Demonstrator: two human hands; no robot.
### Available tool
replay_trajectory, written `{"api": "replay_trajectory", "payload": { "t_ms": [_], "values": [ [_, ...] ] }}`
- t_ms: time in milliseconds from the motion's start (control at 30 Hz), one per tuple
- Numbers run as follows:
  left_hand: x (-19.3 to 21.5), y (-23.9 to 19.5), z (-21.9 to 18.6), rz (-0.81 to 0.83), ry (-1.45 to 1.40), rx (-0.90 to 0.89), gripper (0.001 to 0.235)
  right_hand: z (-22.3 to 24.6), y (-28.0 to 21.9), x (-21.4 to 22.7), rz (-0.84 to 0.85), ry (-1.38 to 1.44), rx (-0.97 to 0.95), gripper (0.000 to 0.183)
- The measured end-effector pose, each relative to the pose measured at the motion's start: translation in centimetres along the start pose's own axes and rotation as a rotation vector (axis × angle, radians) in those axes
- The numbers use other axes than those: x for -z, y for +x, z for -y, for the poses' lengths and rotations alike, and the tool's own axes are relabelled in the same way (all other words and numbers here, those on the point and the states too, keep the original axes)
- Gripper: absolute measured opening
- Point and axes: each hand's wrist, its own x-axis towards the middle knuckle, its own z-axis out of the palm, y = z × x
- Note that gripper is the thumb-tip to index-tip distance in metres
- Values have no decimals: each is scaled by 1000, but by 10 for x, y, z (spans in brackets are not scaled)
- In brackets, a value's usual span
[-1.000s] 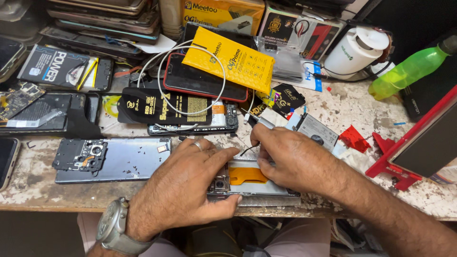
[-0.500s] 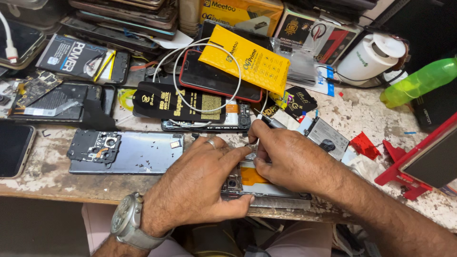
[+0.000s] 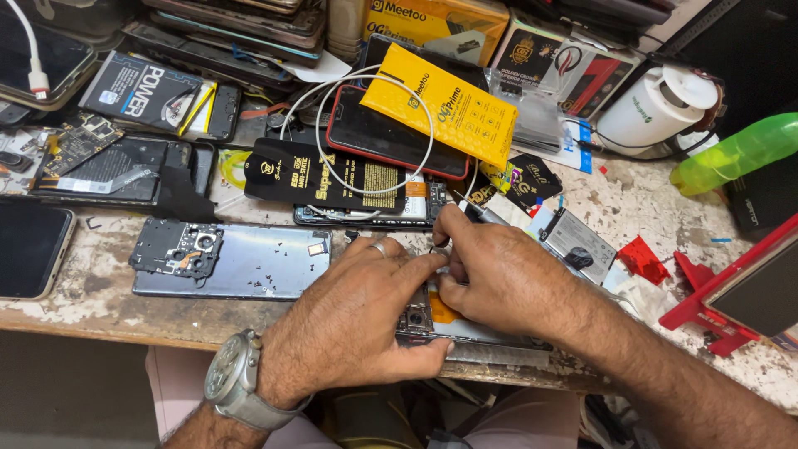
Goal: The person disassembles a smartphone, removes the battery, and manipulates internal components using a screwdriver and tweezers. They reposition the battery and camera module, then place the back cover aside.
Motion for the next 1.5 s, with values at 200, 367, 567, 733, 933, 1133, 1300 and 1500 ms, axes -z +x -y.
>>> {"api": "replay_trajectory", "payload": {
  "t_ms": [200, 367, 567, 733, 933, 1133, 1300, 1500],
  "values": [
    [1, 0, -2, -60, -13, -43, 75, 1, -1, 2, 13, 6, -44, 47],
    [2, -4, -4, -62, -24, 2, 68, 1, -1, 1, -8, 7, -40, 47],
    [1, -2, -4, -56, -26, 14, 67, 0, 0, 0, 1, 7, -46, 49],
    [1, -2, -2, -62, 0, -22, 62, 0, -4, 0, -32, 42, -55, 48],
    [0, -2, 0, -75, -19, -23, 63, 2, -3, -2, -54, 18, -56, 48],
    [0, -2, -1, -84, -24, -17, 65, 0, -1, 1, -34, 39, -24, 50],
    [0, -2, 0, -83, -18, -18, 66, -12, -3, 1, 44, 189, -124, 51],
    [1, -2, -2, -87, -11, -2, 69, -39, -8, -8, -163, 437, -135, 26]
  ]
}}
